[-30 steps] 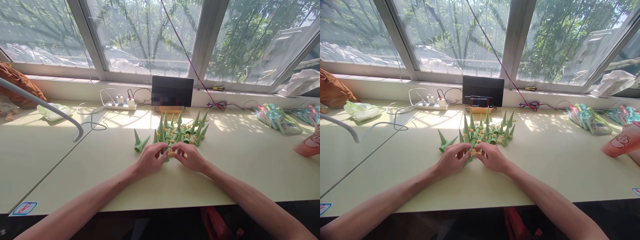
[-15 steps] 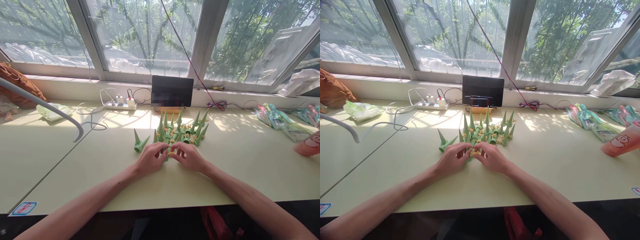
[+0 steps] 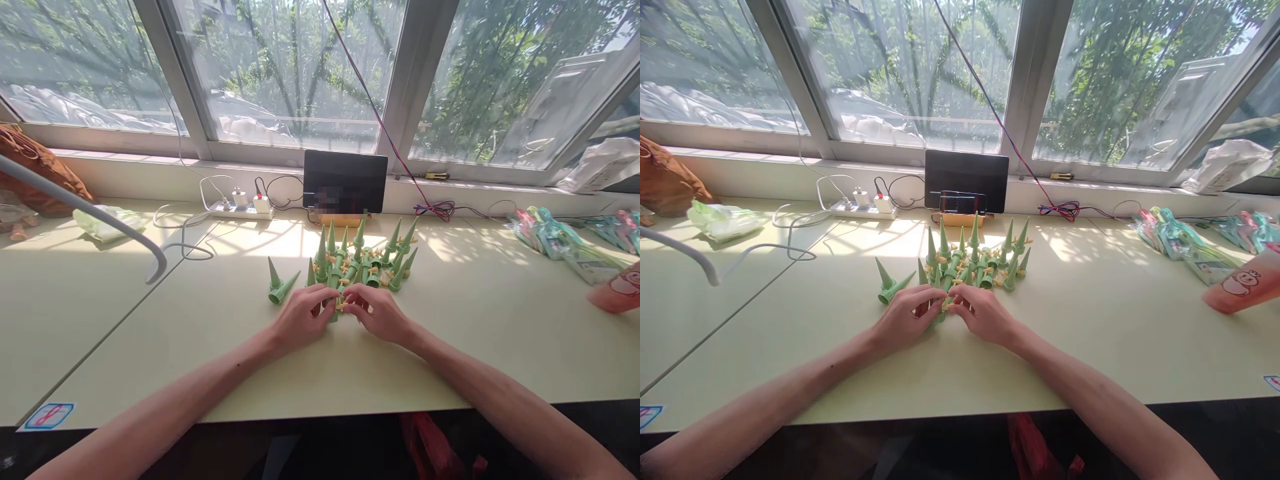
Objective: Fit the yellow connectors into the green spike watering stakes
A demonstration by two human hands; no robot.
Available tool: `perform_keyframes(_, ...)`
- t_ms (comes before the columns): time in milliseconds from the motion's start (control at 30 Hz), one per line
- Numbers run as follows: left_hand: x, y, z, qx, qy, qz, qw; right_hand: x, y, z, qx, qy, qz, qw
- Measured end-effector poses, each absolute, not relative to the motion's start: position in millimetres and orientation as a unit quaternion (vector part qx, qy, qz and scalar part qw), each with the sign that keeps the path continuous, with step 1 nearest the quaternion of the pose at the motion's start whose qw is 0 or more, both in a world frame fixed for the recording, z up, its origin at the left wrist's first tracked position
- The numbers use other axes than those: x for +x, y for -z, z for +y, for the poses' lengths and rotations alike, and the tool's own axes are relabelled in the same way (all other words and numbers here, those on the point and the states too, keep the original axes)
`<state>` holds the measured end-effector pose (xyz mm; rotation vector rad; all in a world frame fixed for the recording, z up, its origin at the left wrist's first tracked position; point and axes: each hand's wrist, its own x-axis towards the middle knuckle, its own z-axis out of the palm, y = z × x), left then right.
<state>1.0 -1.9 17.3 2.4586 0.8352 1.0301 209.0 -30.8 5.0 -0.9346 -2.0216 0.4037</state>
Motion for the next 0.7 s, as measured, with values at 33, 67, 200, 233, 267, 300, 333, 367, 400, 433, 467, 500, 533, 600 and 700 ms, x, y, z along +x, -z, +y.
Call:
perform_keyframes(33,1.2,-17.1,-2.0,0.868,-0.363,0.291,0.172,208.9,-5.2,-31.0,-0.374,-0.163,-0.809,0.423)
perform_keyframes(67,1.4,-17.0,-2.1,0.870,-0.363,0.288,0.170,208.8,-5.4,-31.1,-0.376,-0.163,-0.809,0.421)
perform_keyframes(200,1.5,-17.4,-1.9,0.872,-0.362,0.285,0.167,208.7,-5.7,-31.0,-0.382,-0.169,-0.807,0.416)
perform_keyframes(233,1.4,-17.8,-1.9,0.872,-0.361,0.285,0.166,208.9,-5.5,-31.0,-0.385,-0.174,-0.807,0.413)
perform_keyframes(267,1.3,-18.1,-1.8,0.872,-0.361,0.287,0.166,209.3,-5.3,-30.9,-0.389,-0.179,-0.806,0.409)
perform_keyframes(300,1.2,-18.5,-1.8,0.871,-0.360,0.289,0.166,209.8,-5.1,-30.8,-0.392,-0.183,-0.805,0.405)
perform_keyframes(333,1.2,-18.7,-1.8,0.870,-0.360,0.291,0.168,210.3,-4.8,-30.7,-0.394,-0.185,-0.805,0.403)
perform_keyframes(367,1.3,-18.8,-1.8,0.869,-0.362,0.294,0.169,210.8,-4.7,-30.6,-0.395,-0.186,-0.805,0.402)
perform_keyframes(400,1.3,-18.8,-1.9,0.867,-0.363,0.296,0.171,211.2,-4.6,-30.5,-0.393,-0.186,-0.806,0.403)
perform_keyframes(433,1.5,-18.7,-1.9,0.865,-0.364,0.298,0.172,211.4,-4.5,-30.3,-0.390,-0.184,-0.807,0.404)
perform_keyframes(467,1.6,-18.5,-2.0,0.864,-0.364,0.300,0.174,211.5,-4.6,-30.2,-0.386,-0.182,-0.808,0.405)
perform_keyframes(500,1.8,-18.4,-2.0,0.864,-0.364,0.301,0.174,211.4,-4.6,-30.0,-0.384,-0.179,-0.809,0.408)
perform_keyframes(533,1.9,-18.4,-2.1,0.864,-0.363,0.301,0.174,211.2,-4.7,-29.9,-0.382,-0.176,-0.808,0.412)
perform_keyframes(600,2.1,-18.7,-2.4,0.866,-0.360,0.301,0.171,210.5,-4.7,-29.8,-0.382,-0.174,-0.805,0.420)
perform_keyframes(700,2.2,-19.9,-2.8,0.868,-0.358,0.298,0.172,209.5,-4.6,-30.2,-0.384,-0.180,-0.799,0.425)
